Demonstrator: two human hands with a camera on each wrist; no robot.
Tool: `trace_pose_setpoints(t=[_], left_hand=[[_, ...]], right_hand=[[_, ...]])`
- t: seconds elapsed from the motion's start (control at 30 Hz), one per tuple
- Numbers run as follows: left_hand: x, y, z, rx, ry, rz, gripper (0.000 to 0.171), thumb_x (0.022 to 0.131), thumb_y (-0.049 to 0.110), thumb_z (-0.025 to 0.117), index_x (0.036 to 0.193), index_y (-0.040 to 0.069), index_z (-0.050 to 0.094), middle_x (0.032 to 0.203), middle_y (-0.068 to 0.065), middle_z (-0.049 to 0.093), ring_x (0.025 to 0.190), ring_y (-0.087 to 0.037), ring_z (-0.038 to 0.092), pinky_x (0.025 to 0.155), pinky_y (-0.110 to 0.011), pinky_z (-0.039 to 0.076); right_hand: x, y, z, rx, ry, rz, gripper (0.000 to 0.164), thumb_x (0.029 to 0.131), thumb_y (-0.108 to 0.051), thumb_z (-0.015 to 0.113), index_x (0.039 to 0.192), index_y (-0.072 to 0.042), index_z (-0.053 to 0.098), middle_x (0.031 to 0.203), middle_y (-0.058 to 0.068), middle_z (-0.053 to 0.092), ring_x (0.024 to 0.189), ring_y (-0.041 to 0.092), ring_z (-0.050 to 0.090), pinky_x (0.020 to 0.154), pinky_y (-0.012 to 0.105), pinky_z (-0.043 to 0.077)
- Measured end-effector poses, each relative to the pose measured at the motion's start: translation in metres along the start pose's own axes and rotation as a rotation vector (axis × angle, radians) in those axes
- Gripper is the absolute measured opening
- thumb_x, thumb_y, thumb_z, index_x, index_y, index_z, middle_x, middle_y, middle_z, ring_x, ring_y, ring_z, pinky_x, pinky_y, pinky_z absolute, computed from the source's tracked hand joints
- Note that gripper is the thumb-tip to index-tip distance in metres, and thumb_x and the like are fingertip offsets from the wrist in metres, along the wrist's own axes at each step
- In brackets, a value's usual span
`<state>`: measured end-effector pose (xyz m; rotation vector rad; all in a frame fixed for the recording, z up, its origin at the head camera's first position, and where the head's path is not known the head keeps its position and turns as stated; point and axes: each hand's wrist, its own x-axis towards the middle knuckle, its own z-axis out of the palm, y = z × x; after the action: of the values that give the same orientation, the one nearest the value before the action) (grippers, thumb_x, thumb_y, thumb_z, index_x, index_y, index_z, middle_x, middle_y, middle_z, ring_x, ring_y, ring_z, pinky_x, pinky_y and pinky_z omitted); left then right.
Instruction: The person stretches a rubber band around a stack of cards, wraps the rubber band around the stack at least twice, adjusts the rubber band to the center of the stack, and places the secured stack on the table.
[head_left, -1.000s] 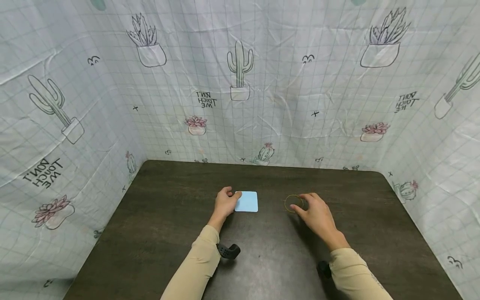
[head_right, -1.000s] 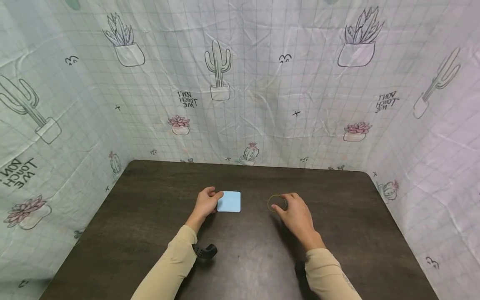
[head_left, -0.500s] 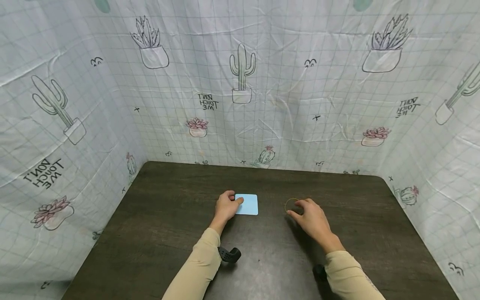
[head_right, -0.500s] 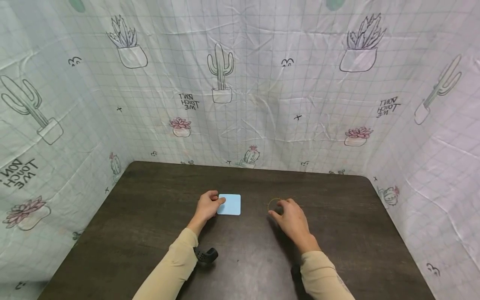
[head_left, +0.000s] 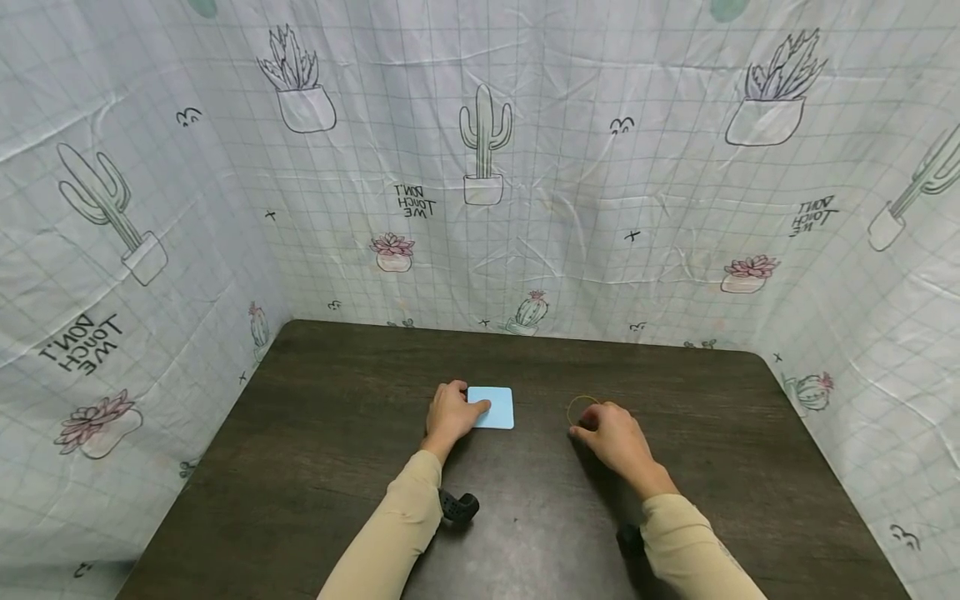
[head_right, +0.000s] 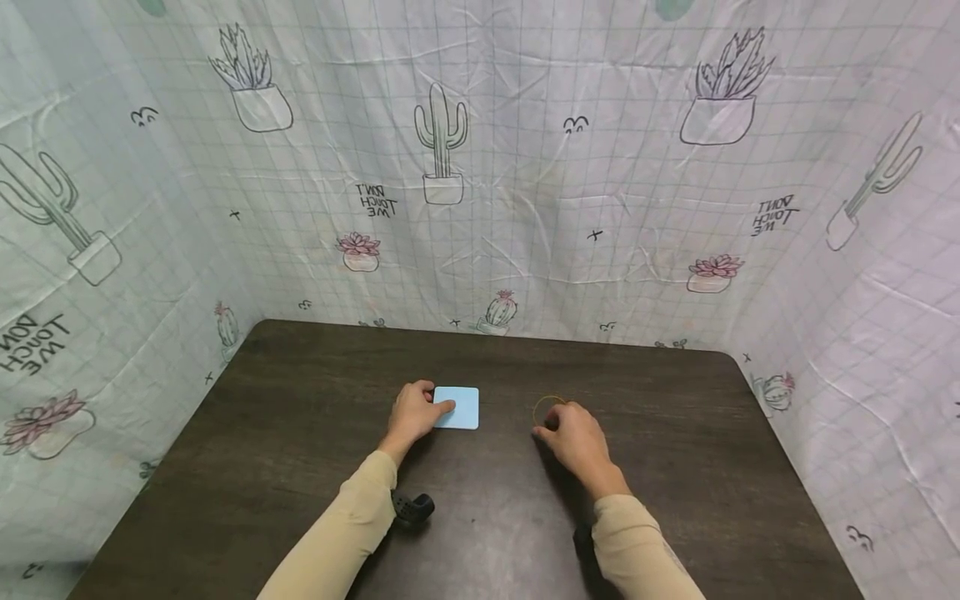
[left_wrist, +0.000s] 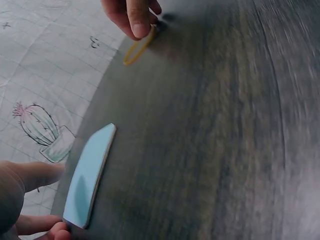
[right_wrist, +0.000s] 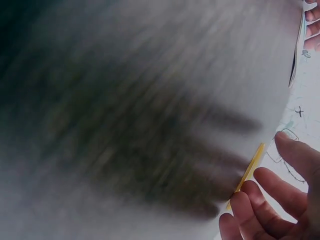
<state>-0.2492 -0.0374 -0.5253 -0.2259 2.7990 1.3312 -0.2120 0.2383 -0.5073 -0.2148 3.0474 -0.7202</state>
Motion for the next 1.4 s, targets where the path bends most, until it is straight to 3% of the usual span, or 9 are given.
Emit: trace_pose_setpoints(t=[0.43, 0.67, 1.03, 1.4], left_hand=[[0.005, 0.003, 0.003, 0.135, 0.000, 0.015, 0.059, 0.084, 0.038, 0.082, 0.129, 0.005, 0.062, 0.123, -0.016, 0.055, 0.094, -0.038, 0.062, 0.082, -0.054, 0.050], [0.007, 0.004, 0.004, 0.158, -0.006, 0.039, 0.056, 0.085, 0.036, 0.081, 0.130, 0.009, 0.063, 0.124, -0.015, 0.054, 0.090, -0.037, 0.061, 0.082, -0.053, 0.049], [0.009, 0.005, 0.003, 0.163, -0.025, 0.053, 0.053, 0.084, 0.036, 0.083, 0.128, 0.011, 0.064, 0.125, -0.015, 0.054, 0.089, -0.036, 0.061, 0.083, -0.054, 0.049], [0.016, 0.008, 0.005, 0.200, -0.070, -0.024, 0.055, 0.079, 0.039, 0.088, 0.118, 0.009, 0.062, 0.116, -0.013, 0.051, 0.084, -0.031, 0.057, 0.079, -0.049, 0.049]], right_hand=[[0.006, -0.002, 0.004, -0.044, -0.026, 0.002, 0.013, 0.086, -0.017, 0.081, 0.089, -0.008, 0.073, 0.084, 0.006, 0.062, 0.073, 0.022, 0.061, 0.065, 0.043, 0.052], [0.010, -0.004, 0.003, -0.054, -0.013, -0.009, 0.008, 0.088, -0.013, 0.079, 0.083, -0.011, 0.073, 0.077, 0.002, 0.062, 0.065, 0.016, 0.057, 0.057, 0.037, 0.048], [0.010, -0.006, 0.001, -0.084, 0.020, -0.046, 0.014, 0.087, -0.008, 0.079, 0.076, -0.012, 0.071, 0.070, -0.001, 0.059, 0.061, 0.016, 0.053, 0.056, 0.037, 0.046], [0.009, -0.006, 0.005, -0.103, 0.005, -0.030, 0.012, 0.088, -0.009, 0.076, 0.078, -0.009, 0.070, 0.081, 0.005, 0.057, 0.069, 0.021, 0.054, 0.062, 0.041, 0.048]])
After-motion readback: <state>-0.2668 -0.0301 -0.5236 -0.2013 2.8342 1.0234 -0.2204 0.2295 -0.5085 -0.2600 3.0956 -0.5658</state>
